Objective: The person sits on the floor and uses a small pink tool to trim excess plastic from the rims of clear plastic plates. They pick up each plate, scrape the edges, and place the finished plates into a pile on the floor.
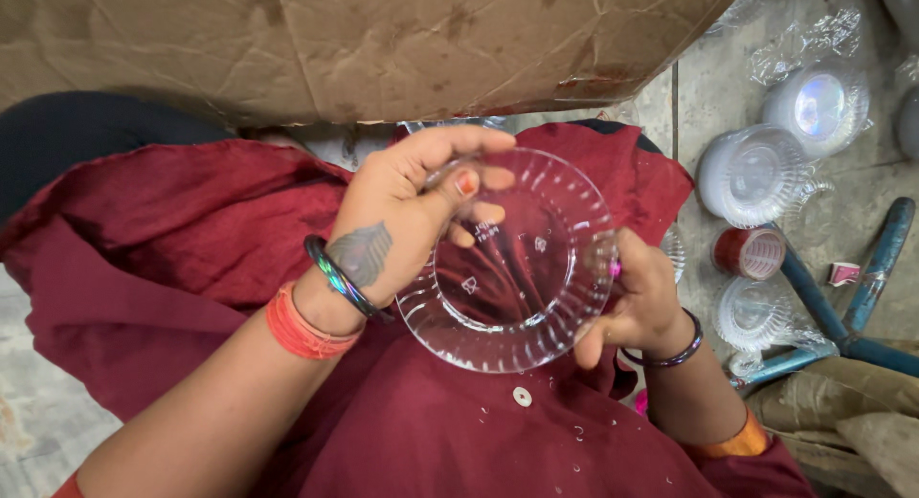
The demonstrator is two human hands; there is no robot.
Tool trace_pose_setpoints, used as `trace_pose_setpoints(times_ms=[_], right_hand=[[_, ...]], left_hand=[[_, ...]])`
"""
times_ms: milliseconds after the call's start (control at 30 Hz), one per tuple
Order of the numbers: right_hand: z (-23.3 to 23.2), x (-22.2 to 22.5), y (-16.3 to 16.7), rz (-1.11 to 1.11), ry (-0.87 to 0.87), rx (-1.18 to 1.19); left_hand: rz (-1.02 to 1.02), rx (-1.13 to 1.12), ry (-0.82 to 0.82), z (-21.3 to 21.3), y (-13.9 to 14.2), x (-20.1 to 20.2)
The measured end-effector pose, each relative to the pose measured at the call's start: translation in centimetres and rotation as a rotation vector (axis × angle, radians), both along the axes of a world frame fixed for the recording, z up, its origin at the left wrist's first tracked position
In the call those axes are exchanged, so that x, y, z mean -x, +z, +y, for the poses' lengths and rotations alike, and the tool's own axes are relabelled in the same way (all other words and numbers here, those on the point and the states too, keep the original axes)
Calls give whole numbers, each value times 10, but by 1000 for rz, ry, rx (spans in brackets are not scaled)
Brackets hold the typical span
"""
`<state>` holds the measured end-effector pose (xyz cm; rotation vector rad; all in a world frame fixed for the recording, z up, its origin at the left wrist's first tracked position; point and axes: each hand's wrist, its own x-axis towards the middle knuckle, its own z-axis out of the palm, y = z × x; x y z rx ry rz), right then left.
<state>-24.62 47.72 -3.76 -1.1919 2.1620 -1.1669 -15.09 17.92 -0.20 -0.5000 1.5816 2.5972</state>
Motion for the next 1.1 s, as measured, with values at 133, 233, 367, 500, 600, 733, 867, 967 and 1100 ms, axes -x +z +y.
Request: trace_pose_setpoints(times_ms=[133,233,367,500,600,733,867,967,1100], right_hand=[[1,2,3,-14,31,-28],[-2,2,4,11,38,67],[-5,0,1,-39,-53,151],[-1,-3,-3,-29,-171,13],[3,-2,-9,23,-134,-84],[3,-3,-19,54,-99,-33],[4,-4,-23,70,-160,-7],[4,-4,-23,78,-215,-62],[-1,-3,-19,30,-145,17]], left_hand=[[-10,17,33,0,2,1],[1,33,62,4,3,3],[-8,-1,95,12,1,6],[9,-41,131,16,-2,8],[14,8,136,14,-4,8],[26,8,162,12,-5,9],[15,-53,210,14,-5,11],[29,-76,256,16,-6,12],[49,-78,311,17,-9,15]])
